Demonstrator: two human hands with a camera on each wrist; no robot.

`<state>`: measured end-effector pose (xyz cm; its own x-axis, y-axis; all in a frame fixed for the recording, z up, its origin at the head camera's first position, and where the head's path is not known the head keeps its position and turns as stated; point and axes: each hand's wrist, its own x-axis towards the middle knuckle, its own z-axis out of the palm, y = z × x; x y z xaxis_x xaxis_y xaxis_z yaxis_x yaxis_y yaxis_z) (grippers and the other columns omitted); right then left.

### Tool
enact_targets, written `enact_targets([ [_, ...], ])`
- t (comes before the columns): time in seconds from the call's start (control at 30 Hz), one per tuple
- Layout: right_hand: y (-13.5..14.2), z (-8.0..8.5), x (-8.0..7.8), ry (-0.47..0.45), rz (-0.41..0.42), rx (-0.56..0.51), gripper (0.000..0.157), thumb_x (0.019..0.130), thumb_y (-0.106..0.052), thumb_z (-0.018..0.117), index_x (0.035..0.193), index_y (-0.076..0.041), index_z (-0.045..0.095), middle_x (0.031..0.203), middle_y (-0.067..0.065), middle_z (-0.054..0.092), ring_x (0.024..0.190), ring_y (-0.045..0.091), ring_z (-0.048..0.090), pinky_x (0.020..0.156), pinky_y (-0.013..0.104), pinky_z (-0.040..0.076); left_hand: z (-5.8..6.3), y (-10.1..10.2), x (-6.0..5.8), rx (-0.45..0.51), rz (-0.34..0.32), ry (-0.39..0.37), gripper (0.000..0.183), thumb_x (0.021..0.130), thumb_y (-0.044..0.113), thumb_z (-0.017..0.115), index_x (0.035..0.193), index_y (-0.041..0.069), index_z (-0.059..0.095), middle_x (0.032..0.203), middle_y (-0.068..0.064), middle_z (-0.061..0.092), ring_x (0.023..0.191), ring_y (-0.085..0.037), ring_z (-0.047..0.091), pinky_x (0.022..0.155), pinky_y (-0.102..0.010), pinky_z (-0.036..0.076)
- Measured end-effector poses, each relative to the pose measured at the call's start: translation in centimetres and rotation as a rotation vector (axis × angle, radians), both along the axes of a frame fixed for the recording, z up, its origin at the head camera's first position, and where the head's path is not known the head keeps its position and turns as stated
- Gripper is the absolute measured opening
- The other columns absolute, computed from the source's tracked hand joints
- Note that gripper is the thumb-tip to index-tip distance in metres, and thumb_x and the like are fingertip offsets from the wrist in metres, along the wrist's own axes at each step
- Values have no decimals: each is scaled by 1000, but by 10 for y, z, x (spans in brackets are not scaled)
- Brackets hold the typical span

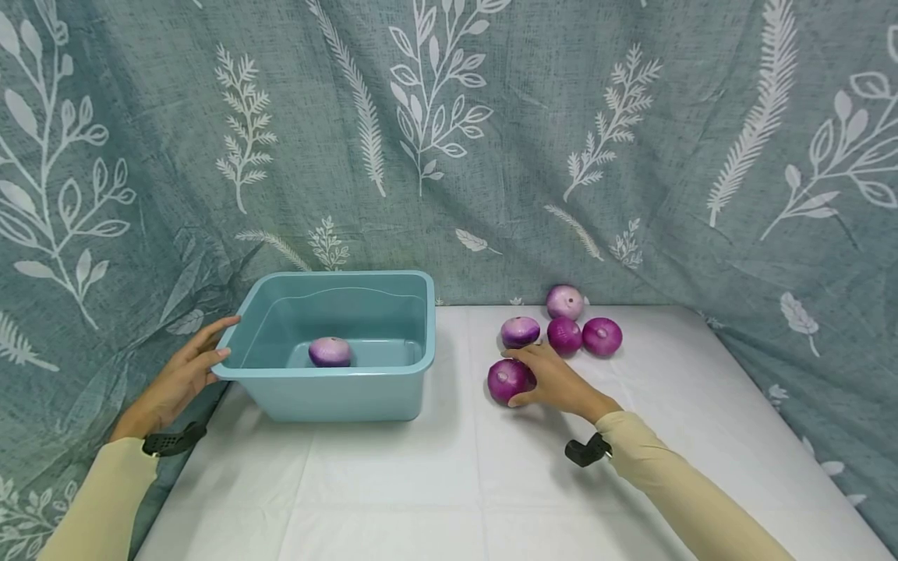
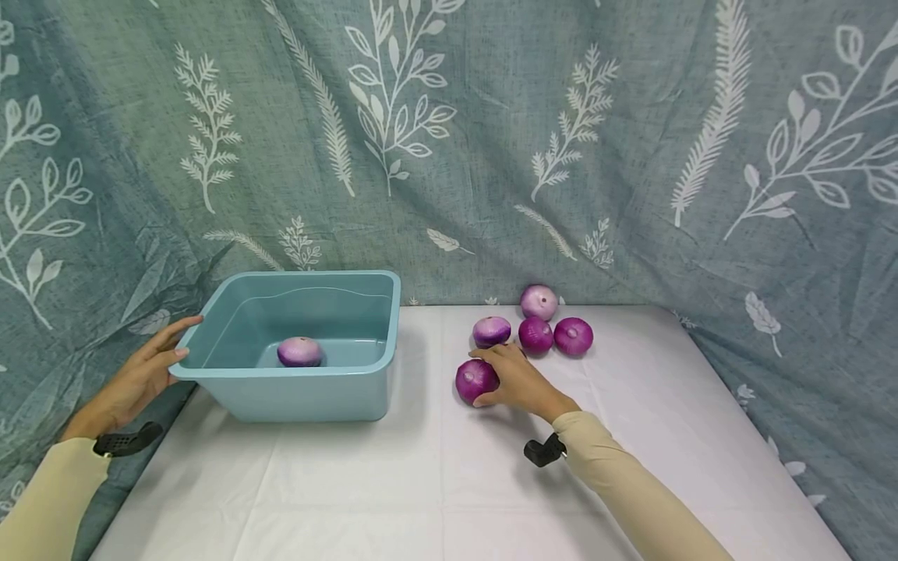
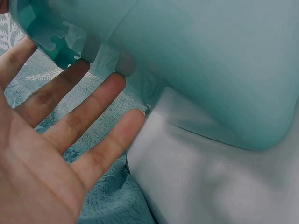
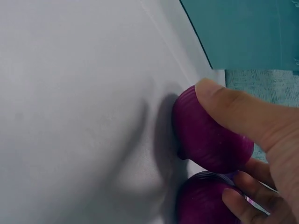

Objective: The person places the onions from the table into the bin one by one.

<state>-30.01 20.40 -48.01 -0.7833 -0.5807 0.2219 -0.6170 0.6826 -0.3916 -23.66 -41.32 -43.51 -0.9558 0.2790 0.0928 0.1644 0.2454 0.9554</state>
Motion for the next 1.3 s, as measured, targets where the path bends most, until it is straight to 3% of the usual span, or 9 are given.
enact_targets([
  [0.13, -2, -3, 0, 36, -14, 34, 85, 71, -28, 97, 141, 1, 60, 136, 21, 60, 131, 46, 47, 112, 61, 35, 0, 0, 0, 2, 5, 0, 58, 113, 20, 40, 167, 26, 17, 173, -6, -1, 152, -30, 17, 93, -23, 48],
  [0.27, -4, -5, 2, 60, -44, 62, 85, 71, -31, 97, 140, 2, 61, 130, 20, 62, 127, 43, 48, 107, 56, 42, -1, -1, 0, 2, -5, 7, 58, 113, 21, 40, 167, 26, 17, 173, -6, -1, 150, -25, 20, 93, -23, 48],
  [0.43, -5, -9, 5, 94, -66, 67, 81, 71, -33, 97, 137, 1, 64, 126, 19, 63, 124, 40, 50, 105, 53, 45, 0, 0, 0, 7, -8, 1, 58, 113, 21, 40, 167, 27, 17, 173, -7, -1, 149, -23, 23, 93, -23, 48],
  [0.67, -4, -11, 5, 88, -75, 43, 78, 72, -34, 96, 135, 0, 65, 129, 20, 61, 124, 39, 53, 106, 52, 44, 0, 0, -1, 2, -11, 3, 59, 113, 22, 40, 167, 26, 16, 173, -8, -4, 152, -34, 16, 93, -22, 48],
  [1.3, -5, 15, 3, 95, -54, -116, 79, 75, -38, 94, 138, -3, 63, 130, 16, 60, 111, 28, 61, 93, 46, 53, -2, -1, -1, 6, -16, 6, 59, 113, 22, 40, 167, 26, 16, 173, -8, -3, 151, -31, 19, 93, -22, 49],
])
